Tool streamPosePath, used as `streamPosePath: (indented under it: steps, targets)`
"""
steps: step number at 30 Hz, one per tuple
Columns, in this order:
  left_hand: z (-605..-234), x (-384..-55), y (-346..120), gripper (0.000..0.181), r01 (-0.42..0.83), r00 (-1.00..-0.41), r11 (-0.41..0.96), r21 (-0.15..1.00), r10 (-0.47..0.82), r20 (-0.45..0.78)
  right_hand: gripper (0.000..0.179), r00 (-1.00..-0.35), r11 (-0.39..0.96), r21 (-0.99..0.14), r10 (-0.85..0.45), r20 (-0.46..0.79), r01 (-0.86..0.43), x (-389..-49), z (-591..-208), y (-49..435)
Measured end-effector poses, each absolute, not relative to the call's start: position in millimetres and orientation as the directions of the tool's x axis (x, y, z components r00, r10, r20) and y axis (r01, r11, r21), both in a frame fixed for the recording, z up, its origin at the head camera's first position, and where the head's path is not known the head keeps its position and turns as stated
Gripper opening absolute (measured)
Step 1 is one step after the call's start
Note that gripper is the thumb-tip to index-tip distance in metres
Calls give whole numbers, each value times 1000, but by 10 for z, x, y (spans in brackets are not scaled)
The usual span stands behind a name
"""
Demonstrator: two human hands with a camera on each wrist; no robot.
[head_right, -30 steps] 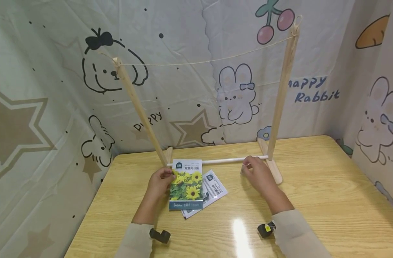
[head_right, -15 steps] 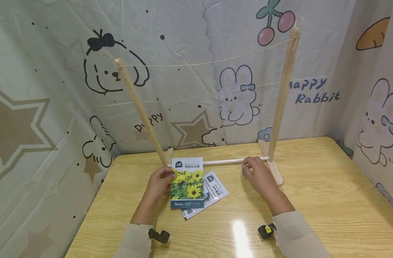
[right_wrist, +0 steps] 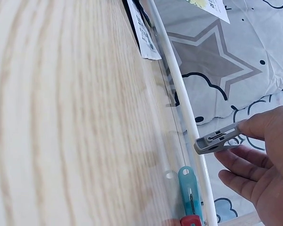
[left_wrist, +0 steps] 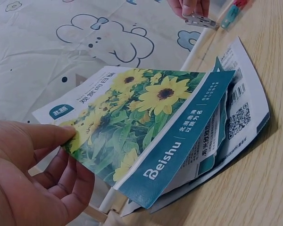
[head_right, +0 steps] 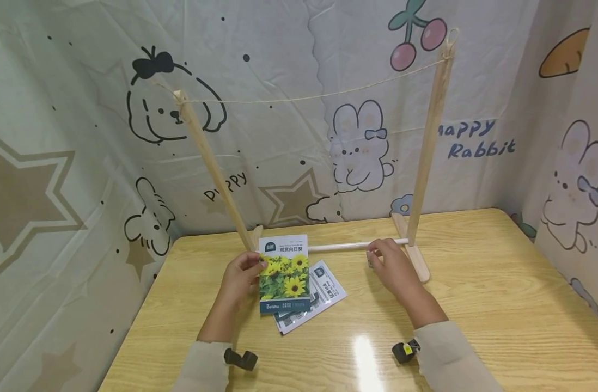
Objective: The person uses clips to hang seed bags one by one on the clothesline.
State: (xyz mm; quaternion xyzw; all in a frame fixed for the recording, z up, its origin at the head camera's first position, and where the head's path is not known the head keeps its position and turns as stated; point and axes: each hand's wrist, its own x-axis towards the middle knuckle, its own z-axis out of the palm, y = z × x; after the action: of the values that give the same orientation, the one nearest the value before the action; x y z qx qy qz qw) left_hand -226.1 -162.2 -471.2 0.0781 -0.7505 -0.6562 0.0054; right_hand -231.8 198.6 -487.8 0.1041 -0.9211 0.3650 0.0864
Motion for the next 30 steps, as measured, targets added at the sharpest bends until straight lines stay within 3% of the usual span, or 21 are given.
streamPosePath:
  steps: [8, 30]
  targets:
    - [-4688, -2251, -1614, 19, -83, -989, 109, 991, -133, -68, 27, -962, 712, -654, -122, 244, -256, -2316, -4875, 1992]
    - [-4594, -2250, -1583, 20, -27, -980, 72, 997, -201, -12, 22, -935, 677, -660, -130, 330, -326, -2314, -4871, 1973]
